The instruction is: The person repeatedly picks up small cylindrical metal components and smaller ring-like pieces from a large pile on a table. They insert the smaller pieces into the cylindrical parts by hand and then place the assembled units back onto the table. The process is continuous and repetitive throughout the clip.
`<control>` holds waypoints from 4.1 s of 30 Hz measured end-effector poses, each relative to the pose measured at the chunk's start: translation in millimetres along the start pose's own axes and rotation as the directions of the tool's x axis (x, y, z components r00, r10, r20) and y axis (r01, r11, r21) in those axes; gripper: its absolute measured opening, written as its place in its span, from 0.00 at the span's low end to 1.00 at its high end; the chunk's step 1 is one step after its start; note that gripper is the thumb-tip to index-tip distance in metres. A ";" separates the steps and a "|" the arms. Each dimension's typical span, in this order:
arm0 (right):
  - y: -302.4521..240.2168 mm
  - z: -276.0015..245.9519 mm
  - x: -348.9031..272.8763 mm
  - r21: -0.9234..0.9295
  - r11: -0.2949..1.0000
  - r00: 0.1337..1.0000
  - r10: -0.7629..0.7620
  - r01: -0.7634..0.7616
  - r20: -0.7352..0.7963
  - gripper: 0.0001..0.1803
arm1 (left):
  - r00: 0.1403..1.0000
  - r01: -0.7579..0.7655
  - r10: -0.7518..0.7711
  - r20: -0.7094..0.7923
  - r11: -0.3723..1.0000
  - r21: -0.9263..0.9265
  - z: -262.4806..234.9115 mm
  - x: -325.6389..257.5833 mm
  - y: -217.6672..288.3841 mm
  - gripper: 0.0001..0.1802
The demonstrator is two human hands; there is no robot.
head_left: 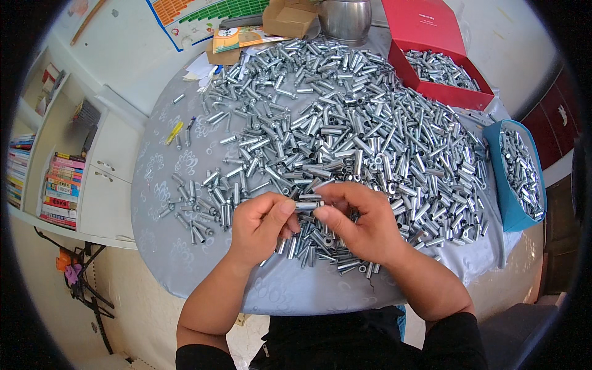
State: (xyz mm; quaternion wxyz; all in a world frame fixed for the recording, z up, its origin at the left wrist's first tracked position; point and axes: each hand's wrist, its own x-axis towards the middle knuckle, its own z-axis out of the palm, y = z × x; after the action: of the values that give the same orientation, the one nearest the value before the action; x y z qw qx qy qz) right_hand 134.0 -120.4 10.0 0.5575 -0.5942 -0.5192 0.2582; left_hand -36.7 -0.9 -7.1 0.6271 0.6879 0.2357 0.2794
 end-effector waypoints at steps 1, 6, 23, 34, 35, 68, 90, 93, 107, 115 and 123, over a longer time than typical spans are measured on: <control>3.2 -1.0 -0.7 -0.028 0.999 0.999 0.024 -0.023 0.024 0.12 | 1.000 -0.019 0.019 0.005 1.000 0.013 0.1 0.2 0.1 0.15; 4.5 1.5 2.4 0.018 0.998 0.998 -0.057 0.058 -0.039 0.13 | 0.999 -0.005 0.003 -0.032 0.999 -0.039 0.0 -0.2 -2.9 0.15; 6.0 0.8 1.3 0.013 0.997 0.997 -0.076 0.076 -0.026 0.15 | 1.000 0.004 -0.006 -0.027 0.996 -0.086 2.0 0.7 -1.2 0.14; -1.5 -0.5 -1.7 0.034 0.998 0.999 0.052 -0.053 0.011 0.13 | 0.999 0.015 -0.019 -0.031 0.995 -0.101 1.8 0.5 -0.7 0.14; 1.3 -0.3 -1.6 0.011 1.000 1.000 0.012 -0.012 0.004 0.13 | 1.000 0.013 -0.015 -0.025 0.995 -0.101 1.9 0.8 -0.8 0.13; 3.8 1.2 1.1 -0.012 1.000 0.999 -0.015 0.015 -0.039 0.08 | 0.999 -0.011 0.007 -0.035 0.995 -0.095 1.2 1.4 -1.0 0.14; 6.7 2.0 -1.8 -0.083 0.996 0.998 -0.027 0.022 -0.058 0.15 | 0.999 -0.013 0.009 -0.033 0.994 -0.109 3.1 2.1 0.2 0.09; 0.7 1.1 2.4 -0.049 0.998 0.984 -0.053 0.045 -0.171 0.15 | 0.998 -0.023 0.016 -0.059 0.994 -0.111 0.2 3.9 0.2 0.09; 11.7 3.0 -0.8 0.184 0.974 0.981 0.153 -0.129 -0.120 0.10 | 0.998 -0.005 -0.004 -0.063 0.990 -0.141 2.0 3.7 1.1 0.08; 17.7 3.0 2.6 0.209 0.975 0.962 0.126 -0.075 -0.241 0.14 | 0.983 -0.109 0.094 -0.160 0.990 -0.086 -1.0 4.2 -1.8 0.07; 10.5 3.1 -0.9 0.305 0.935 0.971 0.220 -0.180 -0.099 0.08 | 0.985 -0.097 0.083 -0.153 0.991 -0.088 7.7 3.4 6.1 0.07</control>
State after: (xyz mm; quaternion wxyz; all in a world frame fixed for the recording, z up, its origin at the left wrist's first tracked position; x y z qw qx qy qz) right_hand 134.4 -118.2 -0.8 0.6434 -0.5702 -0.3738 0.3481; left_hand -29.1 -4.9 -1.2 0.6265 0.6445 0.2370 0.3689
